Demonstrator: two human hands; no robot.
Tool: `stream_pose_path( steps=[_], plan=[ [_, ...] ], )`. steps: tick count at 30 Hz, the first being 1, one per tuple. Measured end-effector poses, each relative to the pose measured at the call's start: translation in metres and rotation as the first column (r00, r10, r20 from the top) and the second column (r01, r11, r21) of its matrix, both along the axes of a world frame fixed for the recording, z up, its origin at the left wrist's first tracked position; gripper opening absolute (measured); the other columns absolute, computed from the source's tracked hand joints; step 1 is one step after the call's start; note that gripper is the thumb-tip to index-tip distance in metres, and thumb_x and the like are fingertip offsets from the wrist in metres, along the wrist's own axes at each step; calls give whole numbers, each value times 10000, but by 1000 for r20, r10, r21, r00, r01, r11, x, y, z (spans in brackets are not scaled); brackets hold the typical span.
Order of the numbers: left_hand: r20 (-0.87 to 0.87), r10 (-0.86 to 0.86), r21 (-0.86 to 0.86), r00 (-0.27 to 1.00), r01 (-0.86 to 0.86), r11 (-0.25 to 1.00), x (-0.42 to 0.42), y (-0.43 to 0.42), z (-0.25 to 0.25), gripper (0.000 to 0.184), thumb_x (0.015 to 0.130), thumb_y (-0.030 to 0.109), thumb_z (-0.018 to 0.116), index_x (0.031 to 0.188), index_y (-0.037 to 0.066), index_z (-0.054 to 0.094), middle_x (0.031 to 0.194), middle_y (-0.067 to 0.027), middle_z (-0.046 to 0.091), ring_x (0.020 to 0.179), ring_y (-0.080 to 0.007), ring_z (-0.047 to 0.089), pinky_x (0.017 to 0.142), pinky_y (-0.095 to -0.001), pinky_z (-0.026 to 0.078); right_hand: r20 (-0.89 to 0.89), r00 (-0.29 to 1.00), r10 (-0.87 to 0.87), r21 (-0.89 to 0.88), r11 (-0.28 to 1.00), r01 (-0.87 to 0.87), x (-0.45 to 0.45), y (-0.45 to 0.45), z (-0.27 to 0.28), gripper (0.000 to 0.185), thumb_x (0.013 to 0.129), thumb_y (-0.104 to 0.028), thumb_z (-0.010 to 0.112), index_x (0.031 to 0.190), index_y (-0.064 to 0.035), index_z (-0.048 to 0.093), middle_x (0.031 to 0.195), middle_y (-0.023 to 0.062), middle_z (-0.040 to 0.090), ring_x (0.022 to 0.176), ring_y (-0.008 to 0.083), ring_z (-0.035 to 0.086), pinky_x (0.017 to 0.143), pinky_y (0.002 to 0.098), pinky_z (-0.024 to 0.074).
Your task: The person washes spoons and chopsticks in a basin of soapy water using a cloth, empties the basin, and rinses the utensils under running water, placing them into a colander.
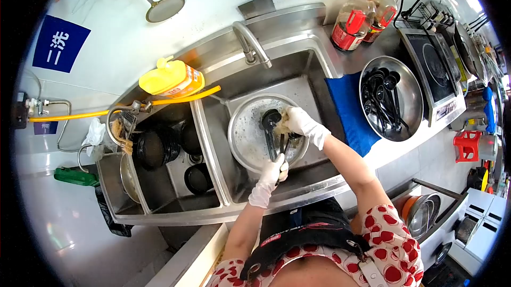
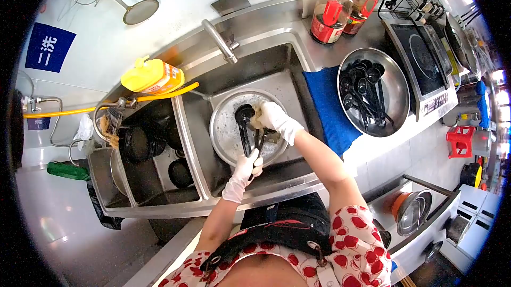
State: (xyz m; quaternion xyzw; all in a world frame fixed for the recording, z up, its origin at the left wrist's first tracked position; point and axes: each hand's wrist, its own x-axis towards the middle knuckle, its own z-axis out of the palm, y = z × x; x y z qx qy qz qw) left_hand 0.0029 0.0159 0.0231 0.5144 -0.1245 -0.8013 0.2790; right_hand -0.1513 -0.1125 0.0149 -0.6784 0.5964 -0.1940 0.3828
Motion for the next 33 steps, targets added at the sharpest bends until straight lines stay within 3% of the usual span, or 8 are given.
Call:
stream_pose_path(
  steps=[9,10,14,15,19,22,26,33],
  plan=[
    [-16,-4,17,1000,4,1000,4,1,-12,176,942,234,480,840,90,481,542,-2,445,360,-109,379,352,-253,294,162,972,-173,132,980,152,-18,11,-17,219,694,-52,679,893,2,606,746,181,637,692,294,638,651,328,494],
    [5,-37,-2,999,37,999,7,0,-16,178,941,237,480,840,91,481,540,0,442,360,-109,381,353,-253,296,681,619,-391,486,874,17,-18,10,-33,116,759,-14,649,861,19,604,795,105,663,706,189,641,650,268,502],
    [-44,-35,10,998,36,999,15,-4,-16,200,938,248,486,802,104,457,530,7,433,358,-111,385,333,-252,295,740,583,-336,459,886,-72,-44,15,-32,228,876,-113,581,1055,28,574,933,95,647,883,158,622,788,281,503],
    [-61,-21,26,998,23,999,16,-4,-15,205,937,249,487,795,107,451,529,7,433,357,-110,385,328,-251,293,865,309,-395,464,864,-195,-47,14,-19,258,886,-124,567,1103,16,558,992,93,637,915,157,613,833,274,482],
    [11,-86,59,996,86,995,16,-9,-12,444,947,364,438,577,120,437,453,3,391,328,-118,348,324,-255,258,828,530,-184,289,949,-123,-37,16,27,375,874,-135,579,1205,16,490,1105,104,598,1023,168,571,899,280,445],
    [55,-149,61,987,146,987,-1,-11,-2,414,940,333,460,595,106,429,457,-9,405,326,-134,355,322,-271,263,106,993,48,-409,913,-1,10,25,12,552,784,-77,594,1290,5,388,1225,216,474,1136,324,475,965,354,375],
    [99,-63,77,993,56,995,-7,-8,3,356,948,356,443,726,77,448,509,-16,450,336,-132,373,322,-275,281,82,994,-75,-278,956,95,10,17,-23,431,744,106,469,1151,-8,557,774,116,558,694,234,581,655,299,482],
    [92,-90,10,992,89,996,3,-9,-5,267,965,339,404,963,84,483,544,-16,463,352,-120,379,329,-259,298,224,966,-130,-175,970,171,-10,21,-5,404,824,74,474,1216,-10,526,936,125,638,788,153,605,749,243,478]
  ],
)
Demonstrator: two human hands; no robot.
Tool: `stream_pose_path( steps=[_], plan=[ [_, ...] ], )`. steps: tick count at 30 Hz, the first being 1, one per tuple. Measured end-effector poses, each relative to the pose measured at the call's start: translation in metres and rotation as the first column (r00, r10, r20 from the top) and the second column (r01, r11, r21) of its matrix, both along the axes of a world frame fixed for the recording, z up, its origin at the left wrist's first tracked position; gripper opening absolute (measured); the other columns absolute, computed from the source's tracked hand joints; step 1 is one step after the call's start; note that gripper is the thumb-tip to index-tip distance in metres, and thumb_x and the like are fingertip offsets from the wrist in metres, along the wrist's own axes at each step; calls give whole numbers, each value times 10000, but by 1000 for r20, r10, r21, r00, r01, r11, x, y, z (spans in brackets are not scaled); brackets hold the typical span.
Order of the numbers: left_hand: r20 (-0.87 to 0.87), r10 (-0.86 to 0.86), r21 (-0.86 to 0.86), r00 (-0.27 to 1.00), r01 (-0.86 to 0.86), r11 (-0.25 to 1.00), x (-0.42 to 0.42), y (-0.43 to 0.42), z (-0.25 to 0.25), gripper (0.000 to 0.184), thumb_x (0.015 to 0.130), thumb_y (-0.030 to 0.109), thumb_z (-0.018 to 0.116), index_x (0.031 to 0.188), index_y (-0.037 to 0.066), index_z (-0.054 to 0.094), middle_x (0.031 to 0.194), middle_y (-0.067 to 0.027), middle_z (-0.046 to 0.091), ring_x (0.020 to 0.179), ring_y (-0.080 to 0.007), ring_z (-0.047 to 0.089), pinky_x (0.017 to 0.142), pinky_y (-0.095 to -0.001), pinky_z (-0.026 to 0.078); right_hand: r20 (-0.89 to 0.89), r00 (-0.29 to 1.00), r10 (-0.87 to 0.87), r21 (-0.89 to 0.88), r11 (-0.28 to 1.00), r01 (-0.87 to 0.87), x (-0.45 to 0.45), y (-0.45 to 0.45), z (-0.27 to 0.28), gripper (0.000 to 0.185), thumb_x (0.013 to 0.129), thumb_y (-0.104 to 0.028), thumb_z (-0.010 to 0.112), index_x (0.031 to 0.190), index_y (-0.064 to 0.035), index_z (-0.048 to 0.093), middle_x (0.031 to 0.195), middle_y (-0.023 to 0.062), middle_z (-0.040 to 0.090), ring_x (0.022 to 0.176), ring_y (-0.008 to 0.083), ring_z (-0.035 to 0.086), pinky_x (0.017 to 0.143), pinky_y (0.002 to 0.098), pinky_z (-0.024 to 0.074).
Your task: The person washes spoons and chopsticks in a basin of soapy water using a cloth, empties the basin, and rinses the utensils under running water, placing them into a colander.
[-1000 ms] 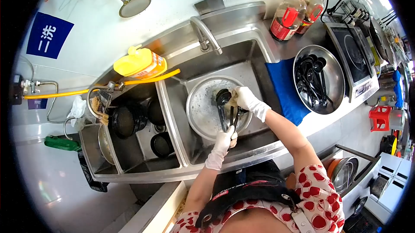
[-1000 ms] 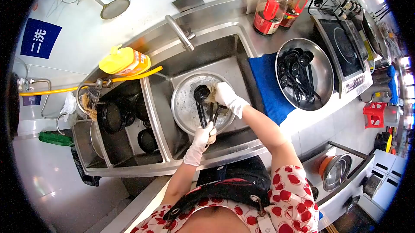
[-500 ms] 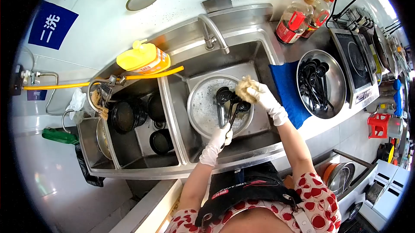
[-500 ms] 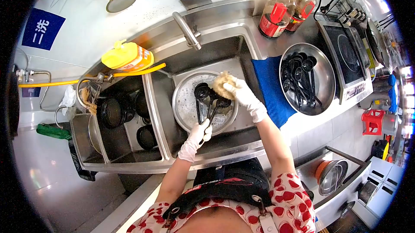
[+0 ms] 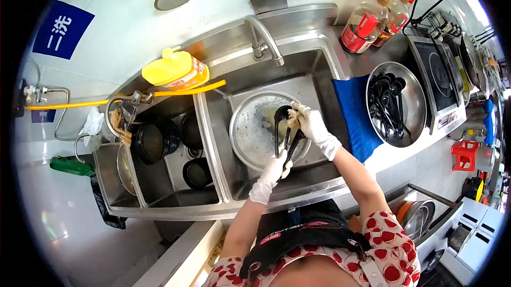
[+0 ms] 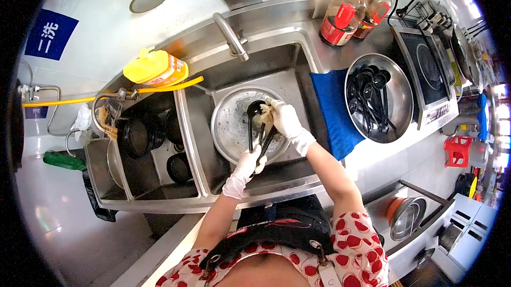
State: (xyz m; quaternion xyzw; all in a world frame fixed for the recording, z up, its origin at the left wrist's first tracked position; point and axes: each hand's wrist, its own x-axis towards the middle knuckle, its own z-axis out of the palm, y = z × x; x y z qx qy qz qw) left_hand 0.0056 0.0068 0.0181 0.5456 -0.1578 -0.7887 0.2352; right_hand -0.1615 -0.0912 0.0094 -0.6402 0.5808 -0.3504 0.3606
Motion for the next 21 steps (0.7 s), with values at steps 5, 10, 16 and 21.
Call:
stream_pose_path(
  steps=[5,10,16,21],
  plan=[
    [-123,55,-10,991,-56,998,1,-2,0,209,969,260,403,1140,142,426,549,-9,447,360,-117,370,337,-257,309,239,968,74,62,994,-91,-12,-12,43,440,842,-16,532,1276,-2,462,1121,156,598,1011,152,562,885,268,431],
    [-94,13,50,995,-8,999,-14,-4,19,166,965,255,414,982,93,447,528,-12,438,346,-125,377,323,-275,297,-294,939,180,-168,957,-236,17,-24,25,414,751,-36,537,1161,12,509,1031,236,580,907,388,559,806,423,452],
    [528,47,-518,848,278,809,15,12,-108,318,925,230,485,1189,55,513,546,-124,505,449,-258,508,430,-397,395,469,873,-132,341,939,-42,17,-14,43,513,767,145,415,1265,33,468,752,83,585,625,102,532,574,223,453],
    [954,185,-299,237,818,491,51,-32,-35,483,814,73,489,1294,92,446,660,-158,583,566,-334,575,520,-429,450,702,655,-278,189,960,205,-4,-4,19,397,736,148,359,1064,64,567,834,125,627,719,144,583,693,235,480]
  ],
)
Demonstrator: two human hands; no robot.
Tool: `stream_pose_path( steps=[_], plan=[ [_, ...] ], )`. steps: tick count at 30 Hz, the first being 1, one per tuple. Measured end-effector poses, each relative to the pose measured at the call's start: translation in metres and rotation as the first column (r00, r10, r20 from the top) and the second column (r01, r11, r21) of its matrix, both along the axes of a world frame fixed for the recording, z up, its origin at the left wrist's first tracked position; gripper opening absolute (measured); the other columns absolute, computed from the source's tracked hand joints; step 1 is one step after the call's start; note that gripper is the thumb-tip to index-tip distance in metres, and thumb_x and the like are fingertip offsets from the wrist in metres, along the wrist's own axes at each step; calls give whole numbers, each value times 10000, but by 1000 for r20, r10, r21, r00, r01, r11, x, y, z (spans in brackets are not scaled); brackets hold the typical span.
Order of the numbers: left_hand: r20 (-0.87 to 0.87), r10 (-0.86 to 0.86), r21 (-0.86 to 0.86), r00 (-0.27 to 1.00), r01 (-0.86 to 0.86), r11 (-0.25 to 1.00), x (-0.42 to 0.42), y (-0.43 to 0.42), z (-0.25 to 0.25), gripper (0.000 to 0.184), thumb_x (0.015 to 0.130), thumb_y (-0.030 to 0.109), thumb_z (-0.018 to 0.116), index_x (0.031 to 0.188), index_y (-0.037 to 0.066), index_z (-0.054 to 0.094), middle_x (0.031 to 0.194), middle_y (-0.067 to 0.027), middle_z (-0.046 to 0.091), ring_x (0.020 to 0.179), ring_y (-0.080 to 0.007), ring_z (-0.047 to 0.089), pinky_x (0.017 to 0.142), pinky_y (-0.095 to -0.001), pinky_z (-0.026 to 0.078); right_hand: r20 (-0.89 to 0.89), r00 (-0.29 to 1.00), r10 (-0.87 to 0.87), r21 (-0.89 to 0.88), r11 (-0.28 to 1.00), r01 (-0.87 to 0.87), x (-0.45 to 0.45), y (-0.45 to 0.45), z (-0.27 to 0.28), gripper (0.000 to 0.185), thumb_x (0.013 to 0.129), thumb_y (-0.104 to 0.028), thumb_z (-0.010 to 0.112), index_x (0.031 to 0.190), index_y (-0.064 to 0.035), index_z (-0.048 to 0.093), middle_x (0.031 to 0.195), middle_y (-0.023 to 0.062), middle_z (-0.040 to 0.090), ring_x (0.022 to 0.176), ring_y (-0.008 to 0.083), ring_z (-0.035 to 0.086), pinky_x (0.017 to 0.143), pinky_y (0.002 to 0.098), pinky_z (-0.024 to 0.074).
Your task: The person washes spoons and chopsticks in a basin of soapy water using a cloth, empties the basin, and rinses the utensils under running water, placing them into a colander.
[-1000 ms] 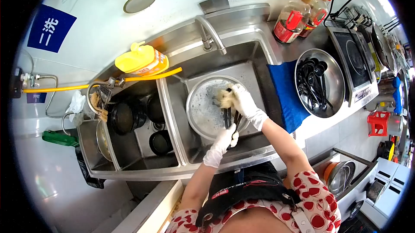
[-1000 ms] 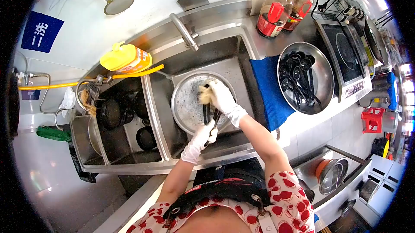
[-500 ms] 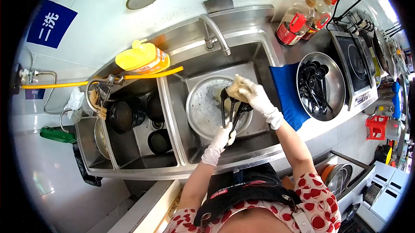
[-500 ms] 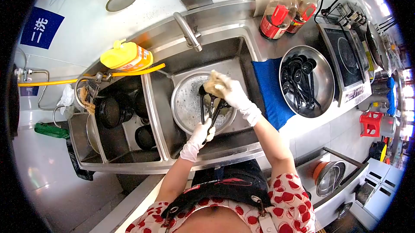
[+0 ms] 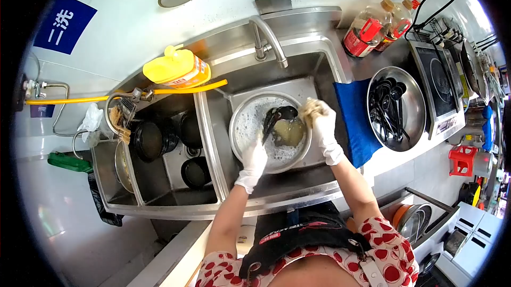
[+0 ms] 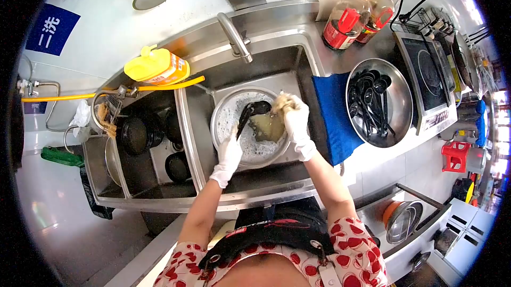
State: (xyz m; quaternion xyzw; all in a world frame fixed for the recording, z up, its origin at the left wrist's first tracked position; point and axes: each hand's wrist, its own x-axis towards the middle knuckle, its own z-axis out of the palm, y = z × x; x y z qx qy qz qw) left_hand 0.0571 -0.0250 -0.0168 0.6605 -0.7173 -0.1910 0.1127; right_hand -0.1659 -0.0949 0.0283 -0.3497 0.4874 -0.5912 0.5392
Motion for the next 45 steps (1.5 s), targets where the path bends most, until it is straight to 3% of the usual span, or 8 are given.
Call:
stream_pose_path(
  steps=[7,12,16,19,25,30,34,45],
  plan=[
    [237,-163,-222,958,217,951,8,-16,14,434,808,68,489,1239,18,479,582,-91,558,468,-247,558,424,-361,452,-933,348,-97,-262,845,-467,30,19,36,316,808,-220,601,1092,-83,587,1118,135,571,1122,324,488,994,418,353],
    [194,-225,-237,955,268,934,16,-6,17,408,773,59,531,1178,13,515,610,-93,556,487,-252,561,435,-362,459,170,969,181,186,959,-212,1,10,-32,281,941,-225,486,1061,10,583,955,58,633,903,124,569,876,256,424],
    [187,-339,-252,922,378,891,21,-14,22,340,792,84,528,1124,12,532,610,-101,559,491,-261,567,436,-363,463,-170,955,244,1,969,-247,3,7,23,247,909,-197,536,1048,-7,611,1078,63,599,999,152,538,916,279,402],
    [245,-381,-249,892,437,864,17,-23,37,254,827,115,513,1058,17,557,614,-104,559,486,-249,566,425,-350,460,-918,379,121,-98,854,-511,19,31,12,286,841,-100,587,1116,-22,604,1151,115,566,1083,244,519,963,308,381],
    [267,-471,-287,841,536,794,28,-9,37,246,817,96,533,1047,15,561,614,-85,534,491,-221,559,410,-327,451,-49,959,280,227,938,-262,-16,23,-21,178,854,-76,559,993,-16,653,1063,128,632,1068,221,545,940,314,405],
    [418,-550,-302,723,681,667,29,-18,45,307,775,112,563,1072,33,576,618,-27,468,498,-153,518,417,-277,436,-720,551,423,-33,772,-635,9,19,-8,267,852,-173,596,1069,-21,626,1252,157,506,1106,298,519,976,378,375],
    [493,-554,-276,671,724,632,37,-12,37,285,777,129,566,1050,50,591,632,-17,470,506,-141,516,423,-269,426,127,794,594,195,770,-607,10,15,-30,343,902,-233,546,1130,22,581,1165,114,587,1092,182,531,946,300,397],
    [397,-653,-222,645,758,614,34,-28,53,245,792,143,568,1009,33,591,644,-33,527,502,-161,560,435,-280,466,65,631,773,220,605,-765,10,-1,-54,306,887,-168,569,1130,16,557,1047,94,623,924,163,586,807,273,471]
  ],
)
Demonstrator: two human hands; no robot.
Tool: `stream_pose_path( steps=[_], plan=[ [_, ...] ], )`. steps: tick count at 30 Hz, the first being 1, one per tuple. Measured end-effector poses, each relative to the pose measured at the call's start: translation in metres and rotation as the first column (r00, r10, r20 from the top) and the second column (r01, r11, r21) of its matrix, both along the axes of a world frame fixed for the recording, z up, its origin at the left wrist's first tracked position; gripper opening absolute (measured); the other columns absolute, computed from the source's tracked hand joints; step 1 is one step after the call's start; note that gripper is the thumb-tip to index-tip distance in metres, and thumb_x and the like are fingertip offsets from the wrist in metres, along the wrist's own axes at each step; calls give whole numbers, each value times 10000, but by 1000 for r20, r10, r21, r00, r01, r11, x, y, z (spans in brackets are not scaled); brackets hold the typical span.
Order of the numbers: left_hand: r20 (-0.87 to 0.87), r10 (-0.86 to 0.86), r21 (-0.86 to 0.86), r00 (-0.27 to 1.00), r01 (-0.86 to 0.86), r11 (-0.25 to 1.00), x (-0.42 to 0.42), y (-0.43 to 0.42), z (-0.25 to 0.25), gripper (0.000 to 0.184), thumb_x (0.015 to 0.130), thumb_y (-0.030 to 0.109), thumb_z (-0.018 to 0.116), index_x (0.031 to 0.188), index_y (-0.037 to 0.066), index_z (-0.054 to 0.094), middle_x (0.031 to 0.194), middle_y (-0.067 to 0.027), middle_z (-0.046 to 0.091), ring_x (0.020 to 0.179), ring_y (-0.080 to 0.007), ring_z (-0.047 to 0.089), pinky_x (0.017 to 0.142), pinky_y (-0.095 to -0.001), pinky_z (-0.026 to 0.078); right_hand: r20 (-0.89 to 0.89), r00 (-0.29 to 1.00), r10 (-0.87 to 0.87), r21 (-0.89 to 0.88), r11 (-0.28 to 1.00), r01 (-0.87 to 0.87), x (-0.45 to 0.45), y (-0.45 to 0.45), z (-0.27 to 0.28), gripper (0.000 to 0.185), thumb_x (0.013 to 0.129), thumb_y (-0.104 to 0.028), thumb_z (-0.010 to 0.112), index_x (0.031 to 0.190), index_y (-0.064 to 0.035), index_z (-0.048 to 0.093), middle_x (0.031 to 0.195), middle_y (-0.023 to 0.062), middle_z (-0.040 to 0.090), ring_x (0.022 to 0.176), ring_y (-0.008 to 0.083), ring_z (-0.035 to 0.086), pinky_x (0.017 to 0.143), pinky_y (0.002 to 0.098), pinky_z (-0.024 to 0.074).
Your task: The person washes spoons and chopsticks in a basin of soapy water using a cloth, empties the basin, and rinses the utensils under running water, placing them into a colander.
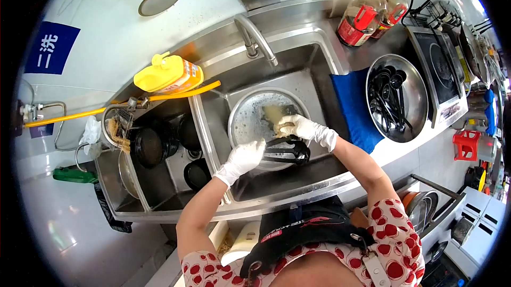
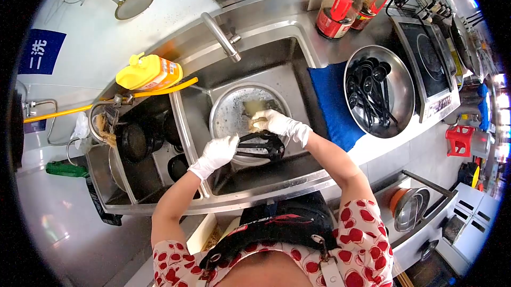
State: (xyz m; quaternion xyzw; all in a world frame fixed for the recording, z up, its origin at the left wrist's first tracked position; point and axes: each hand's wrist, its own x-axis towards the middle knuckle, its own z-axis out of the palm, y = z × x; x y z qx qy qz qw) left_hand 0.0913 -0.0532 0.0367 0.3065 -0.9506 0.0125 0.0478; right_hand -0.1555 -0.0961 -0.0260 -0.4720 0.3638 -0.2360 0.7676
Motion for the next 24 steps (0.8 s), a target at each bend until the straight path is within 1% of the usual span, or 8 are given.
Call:
stream_pose_path(
  steps=[9,10,11,13,16,18,22,24],
  plan=[
    [-338,528,345,779,-419,840,-21,21,-39,155,848,126,539,932,1,576,659,-113,580,548,-249,572,508,-355,458,202,749,-632,526,715,461,-28,-12,-34,341,894,-210,539,1178,-22,542,1139,93,597,1004,212,573,886,351,452],
    [-344,666,420,662,-527,739,-33,26,-44,183,892,163,507,908,-5,577,619,-100,561,502,-218,555,455,-358,428,335,616,-713,691,631,353,-27,-7,14,405,902,-242,512,1268,-75,468,1247,120,519,1057,269,538,893,442,440],
    [-230,916,893,329,-304,333,-43,29,-48,262,939,222,465,912,-4,595,571,-59,519,461,-157,505,417,-328,375,298,589,-751,733,575,363,-27,0,-7,426,901,-256,510,1289,-94,444,1271,118,498,1068,289,528,896,467,430],
    [89,996,967,-28,241,-79,-56,24,-51,347,960,300,423,904,10,605,547,-12,493,381,-118,417,349,-263,316,262,572,-777,755,535,380,-16,16,-15,460,895,-283,517,1311,-114,419,1296,117,476,1079,312,517,909,487,413],
    [306,951,878,-40,398,-265,-85,25,-47,348,961,316,411,825,34,565,530,-12,481,333,-128,381,304,-264,296,277,448,-850,866,423,268,33,39,-64,444,886,-343,546,1244,-88,480,1087,78,588,975,231,574,782,397,496],
    [214,977,964,12,157,-214,-105,33,-43,357,965,302,398,697,73,453,493,-23,465,323,-145,402,303,-294,315,-102,776,-622,551,614,565,45,33,8,181,914,-239,513,974,-89,594,785,39,612,723,172,592,611,348,487],
    [199,979,963,32,180,-202,-100,26,-49,366,962,310,405,695,71,484,468,-13,445,319,-130,396,294,-269,299,-202,811,-549,497,656,567,50,41,27,230,897,-215,523,977,-12,598,622,100,563,286,177,418,227,325,328],
    [210,977,963,32,164,-213,-101,29,-53,364,956,325,423,695,81,495,476,4,440,323,-115,381,297,-252,286,-222,813,-538,414,703,578,47,50,30,210,889,-201,549,967,-15,608,686,93,586,407,171,503,343,320,427]
  ],
)
